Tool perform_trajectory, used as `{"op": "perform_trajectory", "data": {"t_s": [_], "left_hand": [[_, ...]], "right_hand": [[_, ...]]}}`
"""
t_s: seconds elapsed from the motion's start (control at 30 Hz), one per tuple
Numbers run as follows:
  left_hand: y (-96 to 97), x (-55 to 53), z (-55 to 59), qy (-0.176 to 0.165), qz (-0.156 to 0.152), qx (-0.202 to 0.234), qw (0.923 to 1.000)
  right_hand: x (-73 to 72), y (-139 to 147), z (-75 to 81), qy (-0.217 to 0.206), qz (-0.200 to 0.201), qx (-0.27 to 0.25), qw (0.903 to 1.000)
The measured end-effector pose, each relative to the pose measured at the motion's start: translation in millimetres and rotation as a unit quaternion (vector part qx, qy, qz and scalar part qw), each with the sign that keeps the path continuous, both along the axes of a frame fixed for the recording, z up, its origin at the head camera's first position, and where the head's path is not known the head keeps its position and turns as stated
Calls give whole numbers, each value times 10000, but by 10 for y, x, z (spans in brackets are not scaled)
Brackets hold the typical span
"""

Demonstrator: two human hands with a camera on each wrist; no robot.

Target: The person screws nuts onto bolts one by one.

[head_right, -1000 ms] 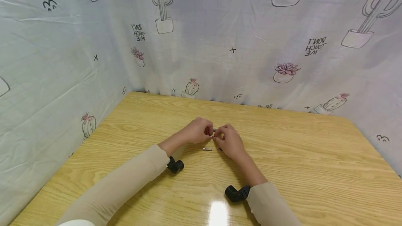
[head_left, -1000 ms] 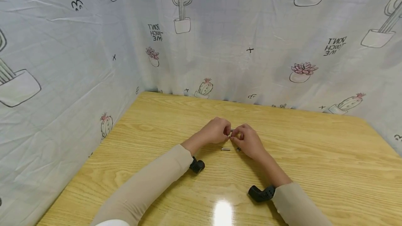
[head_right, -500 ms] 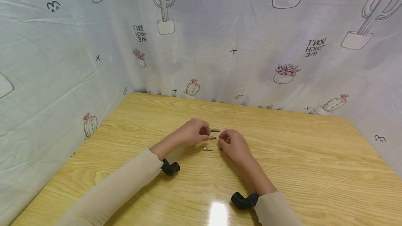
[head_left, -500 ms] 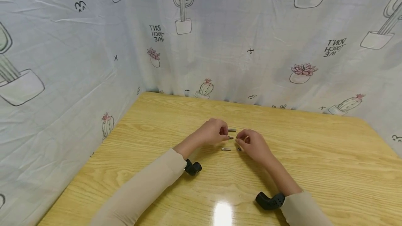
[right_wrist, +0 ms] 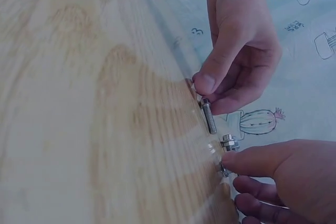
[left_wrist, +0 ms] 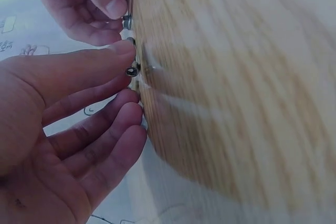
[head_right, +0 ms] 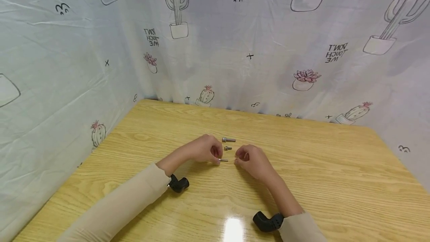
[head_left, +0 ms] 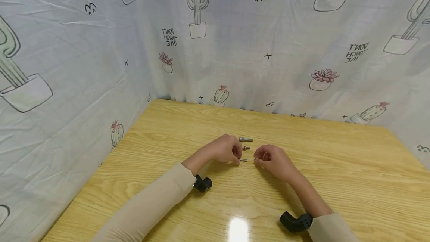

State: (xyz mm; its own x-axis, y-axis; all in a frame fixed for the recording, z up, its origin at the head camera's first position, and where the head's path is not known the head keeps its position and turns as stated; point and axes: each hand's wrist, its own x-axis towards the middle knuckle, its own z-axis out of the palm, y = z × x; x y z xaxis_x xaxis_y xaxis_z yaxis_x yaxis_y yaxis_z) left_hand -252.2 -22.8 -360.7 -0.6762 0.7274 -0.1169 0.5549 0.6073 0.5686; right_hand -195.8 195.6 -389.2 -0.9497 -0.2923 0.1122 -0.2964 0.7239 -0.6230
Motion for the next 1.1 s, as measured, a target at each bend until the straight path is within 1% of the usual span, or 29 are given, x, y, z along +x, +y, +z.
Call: {"op": "perform_trajectory", "data": {"t_s": [0.27,0.4,0.5,0.6,0.73,0.9,1.0,1.1], "left_hand": [[22,27,-28,250,-16,-182,9995],[27,31,-43,433,-54,-224,9988],[26,34,-51,485,-62,-185,9986],[23,34,-61,463,-75,-114,9988],[7,25,-89,294,13,82,9995],[-20,14,-97,-6,351,509,9981],[-23,0,-86,-269,589,903,9938],[-20,-18,-87,-563,784,1325,9865]], "right_hand": [[14,1,-33,36,-28,50,10000],[23,-14,-38,72,-43,109,9999],[23,-23,-38,70,-63,133,9999],[23,-29,-36,56,-106,126,9998],[23,-31,-41,2,-177,140,9997],[31,-24,-27,171,-174,368,9990],[38,-28,-21,366,-147,624,9973],[39,-44,-14,497,-150,810,9954]]}}
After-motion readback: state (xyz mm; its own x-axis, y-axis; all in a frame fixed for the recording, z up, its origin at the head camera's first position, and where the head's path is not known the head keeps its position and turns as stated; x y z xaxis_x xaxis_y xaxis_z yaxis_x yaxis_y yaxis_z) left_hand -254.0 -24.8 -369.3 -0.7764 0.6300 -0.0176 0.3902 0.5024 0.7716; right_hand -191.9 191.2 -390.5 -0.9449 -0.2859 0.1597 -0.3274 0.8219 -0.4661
